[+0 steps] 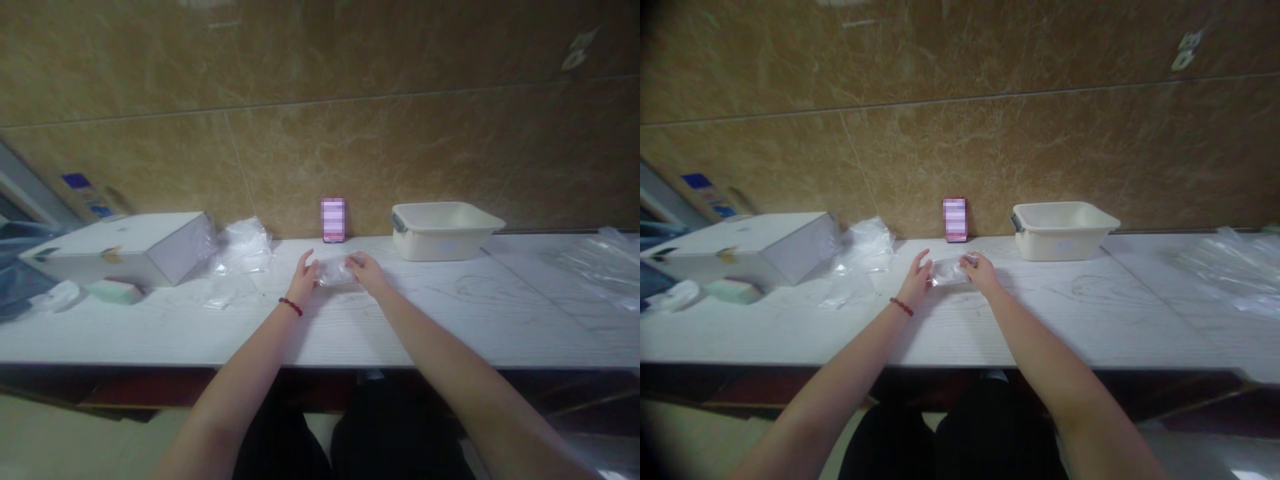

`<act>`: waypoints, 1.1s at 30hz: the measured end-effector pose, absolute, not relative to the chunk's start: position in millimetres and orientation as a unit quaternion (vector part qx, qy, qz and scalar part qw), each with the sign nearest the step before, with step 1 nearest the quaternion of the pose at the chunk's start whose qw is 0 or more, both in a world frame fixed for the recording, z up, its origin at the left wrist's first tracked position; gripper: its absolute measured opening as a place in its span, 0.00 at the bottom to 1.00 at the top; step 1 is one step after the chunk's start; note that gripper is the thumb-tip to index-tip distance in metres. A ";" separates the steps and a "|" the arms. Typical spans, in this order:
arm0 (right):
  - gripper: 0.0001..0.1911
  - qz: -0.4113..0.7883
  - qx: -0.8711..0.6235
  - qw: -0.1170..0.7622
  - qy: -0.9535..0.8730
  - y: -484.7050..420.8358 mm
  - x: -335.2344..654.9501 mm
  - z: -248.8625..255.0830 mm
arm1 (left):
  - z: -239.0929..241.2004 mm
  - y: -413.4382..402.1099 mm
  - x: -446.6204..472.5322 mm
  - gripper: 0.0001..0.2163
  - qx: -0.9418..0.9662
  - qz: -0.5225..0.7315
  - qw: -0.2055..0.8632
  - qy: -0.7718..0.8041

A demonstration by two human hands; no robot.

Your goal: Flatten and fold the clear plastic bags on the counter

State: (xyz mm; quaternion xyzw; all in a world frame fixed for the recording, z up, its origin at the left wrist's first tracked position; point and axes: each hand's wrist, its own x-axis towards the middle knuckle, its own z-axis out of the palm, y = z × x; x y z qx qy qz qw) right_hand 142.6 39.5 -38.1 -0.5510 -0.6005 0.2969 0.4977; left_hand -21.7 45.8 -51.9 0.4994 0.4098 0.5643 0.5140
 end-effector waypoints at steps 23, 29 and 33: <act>0.17 0.332 -0.470 0.339 -0.744 -8.8 160.5 51.8 | -12.1 -34.0 -36.5 0.11 0.622 0.522 0.505 0.293; 0.18 0.315 -0.431 0.236 -0.812 -32.0 151.1 78.3 | 32.4 -65.9 -20.7 0.14 0.779 0.300 0.503 0.225; 0.18 0.327 -0.470 0.218 -0.791 -38.0 152.6 84.0 | 31.3 -75.2 -11.6 0.14 0.794 0.278 0.475 0.258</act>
